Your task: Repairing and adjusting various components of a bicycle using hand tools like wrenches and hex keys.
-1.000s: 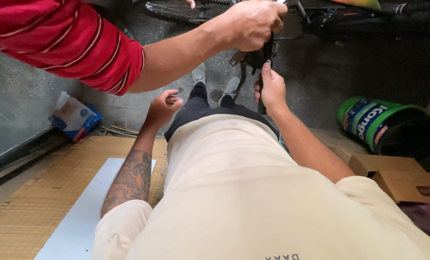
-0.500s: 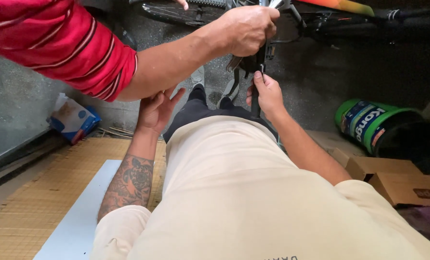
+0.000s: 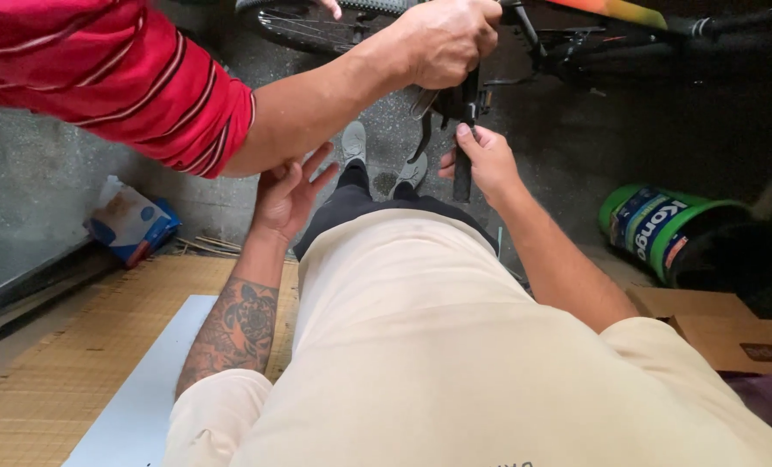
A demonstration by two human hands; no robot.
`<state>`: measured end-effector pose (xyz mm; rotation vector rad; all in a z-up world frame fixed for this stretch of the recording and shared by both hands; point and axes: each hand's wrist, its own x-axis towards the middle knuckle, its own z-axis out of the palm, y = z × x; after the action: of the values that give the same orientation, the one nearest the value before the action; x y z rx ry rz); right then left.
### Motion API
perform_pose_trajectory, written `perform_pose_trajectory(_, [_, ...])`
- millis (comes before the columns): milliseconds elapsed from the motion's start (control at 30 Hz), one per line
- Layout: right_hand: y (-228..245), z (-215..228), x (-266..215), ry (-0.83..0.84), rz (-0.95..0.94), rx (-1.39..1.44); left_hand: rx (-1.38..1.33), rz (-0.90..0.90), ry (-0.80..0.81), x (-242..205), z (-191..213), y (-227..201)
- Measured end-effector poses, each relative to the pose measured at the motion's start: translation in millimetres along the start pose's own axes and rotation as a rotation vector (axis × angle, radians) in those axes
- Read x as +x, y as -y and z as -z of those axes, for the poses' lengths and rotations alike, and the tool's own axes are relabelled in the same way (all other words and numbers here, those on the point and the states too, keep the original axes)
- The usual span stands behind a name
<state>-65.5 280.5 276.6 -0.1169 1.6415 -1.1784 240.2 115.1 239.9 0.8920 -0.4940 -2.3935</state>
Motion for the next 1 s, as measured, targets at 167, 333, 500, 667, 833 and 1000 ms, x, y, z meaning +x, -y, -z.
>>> perform_pose_trajectory(167, [-21.9, 9.6, 12.3, 0.066, 0.011, -0.108, 0.404, 0.274, 0.003, -1.7, -37.9, 46.4])
perform_pose_trajectory(333, [-61.8, 26.8, 35.3, 0.085, 0.037, -0.211, 0.984, 0.427, 0.190, 21.7, -44.7, 110.0])
perform_pose_trajectory(500, [-48.8, 31.6, 34.4, 0.081, 0.098, -0.459, 1.039, 0.401, 0.326, 26.0, -78.9, 128.4])
perform_pose_trajectory(667, [-54.7, 27.3, 38.8, 0.068, 0.076, -0.548, 1.109, 0.418, 0.319, 25.6, -78.5, 126.2])
perform_pose_trajectory(833, [-61.2, 18.7, 47.3, 0.096, 0.019, -0.450, 1.034, 0.452, 0.310, 25.5, -81.0, 108.7])
perform_pose_trajectory(1000, [-67.9, 9.9, 47.3, 0.124, 0.028, -0.428, 1.208, 0.409, 0.360, 25.6, -70.3, 111.7])
